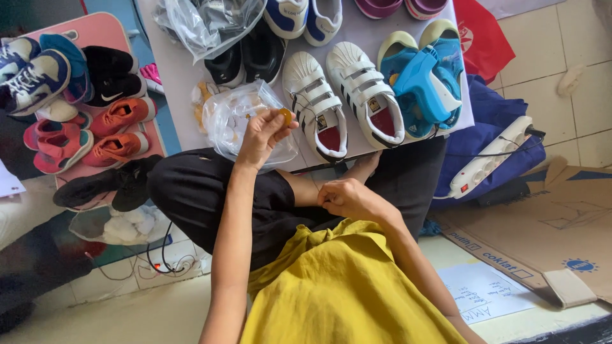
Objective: The person sits on the floor and decorates a pair of white sneakers with small yellow stickers. They peel the stickers from a plastic bag and carefully place them onto the shoe's surface. A blue glue gun is also visible nearby.
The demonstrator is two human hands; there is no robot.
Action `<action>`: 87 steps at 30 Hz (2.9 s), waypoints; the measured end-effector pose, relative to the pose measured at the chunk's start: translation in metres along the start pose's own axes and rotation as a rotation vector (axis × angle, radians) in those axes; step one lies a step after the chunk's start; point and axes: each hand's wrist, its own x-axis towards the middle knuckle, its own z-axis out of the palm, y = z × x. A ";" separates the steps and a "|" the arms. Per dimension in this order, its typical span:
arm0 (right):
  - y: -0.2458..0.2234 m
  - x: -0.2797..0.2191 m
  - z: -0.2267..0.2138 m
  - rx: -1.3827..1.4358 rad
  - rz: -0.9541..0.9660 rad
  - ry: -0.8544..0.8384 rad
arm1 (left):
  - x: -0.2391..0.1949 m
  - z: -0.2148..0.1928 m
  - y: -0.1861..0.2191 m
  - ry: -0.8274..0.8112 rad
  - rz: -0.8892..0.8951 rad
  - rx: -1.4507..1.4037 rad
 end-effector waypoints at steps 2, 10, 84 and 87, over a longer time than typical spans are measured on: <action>0.010 0.000 -0.002 -0.028 0.046 0.043 | -0.007 0.010 0.006 -0.076 0.028 -0.010; 0.007 0.021 -0.021 -0.114 0.005 0.389 | -0.014 0.018 0.011 -0.395 0.117 -0.055; 0.047 0.089 0.001 0.436 -0.071 0.785 | -0.005 0.039 0.007 0.009 0.235 0.427; 0.046 0.086 0.003 0.372 -0.052 0.808 | -0.007 0.043 0.009 -0.038 0.243 0.435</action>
